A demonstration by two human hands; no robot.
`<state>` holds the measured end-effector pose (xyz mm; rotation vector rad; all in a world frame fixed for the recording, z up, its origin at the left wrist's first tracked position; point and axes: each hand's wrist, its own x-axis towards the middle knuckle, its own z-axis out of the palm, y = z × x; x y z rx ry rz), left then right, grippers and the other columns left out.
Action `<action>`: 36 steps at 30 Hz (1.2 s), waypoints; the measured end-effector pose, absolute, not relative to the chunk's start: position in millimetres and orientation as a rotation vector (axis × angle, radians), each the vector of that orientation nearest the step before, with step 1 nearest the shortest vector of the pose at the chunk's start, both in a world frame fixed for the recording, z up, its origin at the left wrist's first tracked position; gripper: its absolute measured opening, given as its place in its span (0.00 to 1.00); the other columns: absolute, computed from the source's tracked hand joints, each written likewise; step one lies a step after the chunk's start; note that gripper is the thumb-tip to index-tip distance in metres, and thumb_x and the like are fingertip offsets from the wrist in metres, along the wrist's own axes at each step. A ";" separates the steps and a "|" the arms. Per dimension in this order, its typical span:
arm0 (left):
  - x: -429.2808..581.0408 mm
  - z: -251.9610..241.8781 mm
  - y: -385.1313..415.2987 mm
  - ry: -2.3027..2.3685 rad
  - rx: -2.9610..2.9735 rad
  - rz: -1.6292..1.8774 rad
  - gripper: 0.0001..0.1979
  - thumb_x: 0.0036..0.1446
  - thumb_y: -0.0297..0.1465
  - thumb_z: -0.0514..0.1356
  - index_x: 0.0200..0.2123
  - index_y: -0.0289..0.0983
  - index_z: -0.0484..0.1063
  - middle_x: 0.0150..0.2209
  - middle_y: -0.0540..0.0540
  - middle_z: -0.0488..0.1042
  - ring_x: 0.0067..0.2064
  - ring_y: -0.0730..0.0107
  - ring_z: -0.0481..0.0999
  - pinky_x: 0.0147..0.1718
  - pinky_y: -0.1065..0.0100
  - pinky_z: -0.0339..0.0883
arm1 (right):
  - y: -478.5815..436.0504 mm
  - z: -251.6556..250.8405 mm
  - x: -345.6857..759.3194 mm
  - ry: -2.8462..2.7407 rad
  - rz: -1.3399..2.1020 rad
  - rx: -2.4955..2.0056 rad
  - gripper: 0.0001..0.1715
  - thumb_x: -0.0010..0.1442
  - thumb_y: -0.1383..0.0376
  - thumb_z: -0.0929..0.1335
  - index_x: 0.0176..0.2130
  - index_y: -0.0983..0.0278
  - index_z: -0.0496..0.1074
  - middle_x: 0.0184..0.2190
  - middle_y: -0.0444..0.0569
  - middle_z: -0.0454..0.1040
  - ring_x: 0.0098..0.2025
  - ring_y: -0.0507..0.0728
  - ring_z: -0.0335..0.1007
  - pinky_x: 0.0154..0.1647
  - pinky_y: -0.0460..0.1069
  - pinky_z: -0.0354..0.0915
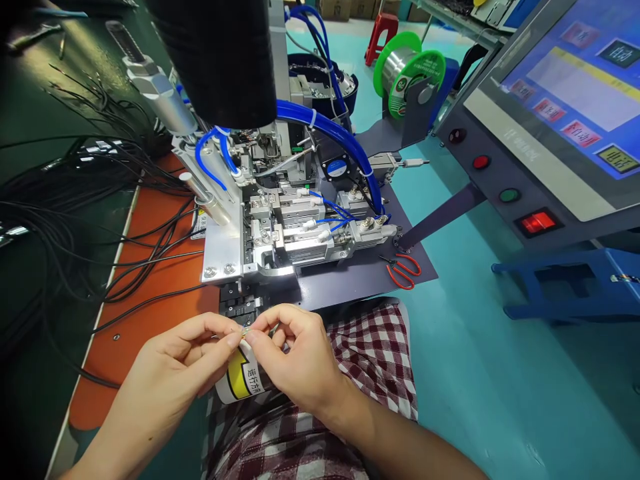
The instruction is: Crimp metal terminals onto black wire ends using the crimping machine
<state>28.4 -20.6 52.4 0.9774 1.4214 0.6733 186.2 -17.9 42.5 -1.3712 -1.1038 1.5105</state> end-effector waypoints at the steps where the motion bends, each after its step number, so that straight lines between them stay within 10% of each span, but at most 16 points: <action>1: 29.1 52.7 -20.6 1.421 0.979 0.682 0.15 0.50 0.43 0.66 0.29 0.37 0.75 0.17 0.57 0.57 0.19 0.81 0.51 0.16 0.78 0.44 | -17.6 42.9 186.1 -1.069 1.562 -1.368 0.06 0.52 0.65 0.70 0.27 0.65 0.70 0.16 0.36 0.61 0.17 0.46 0.54 0.18 0.43 0.52; 15: 32.0 52.0 -27.3 1.395 0.901 0.763 0.15 0.55 0.45 0.65 0.32 0.38 0.73 0.21 0.54 0.64 0.20 0.79 0.58 0.18 0.76 0.50 | -10.6 36.8 188.3 -0.626 2.029 -1.116 0.11 0.48 0.62 0.73 0.24 0.67 0.70 0.16 0.36 0.64 0.15 0.43 0.49 0.18 0.43 0.43; 36: 31.2 55.8 -18.7 1.401 0.836 0.639 0.20 0.45 0.46 0.69 0.31 0.37 0.73 0.13 0.59 0.56 0.18 0.81 0.51 0.19 0.75 0.44 | -20.5 45.3 187.2 -0.959 1.762 -1.225 0.11 0.57 0.60 0.69 0.29 0.63 0.65 0.16 0.34 0.56 0.18 0.46 0.47 0.19 0.43 0.47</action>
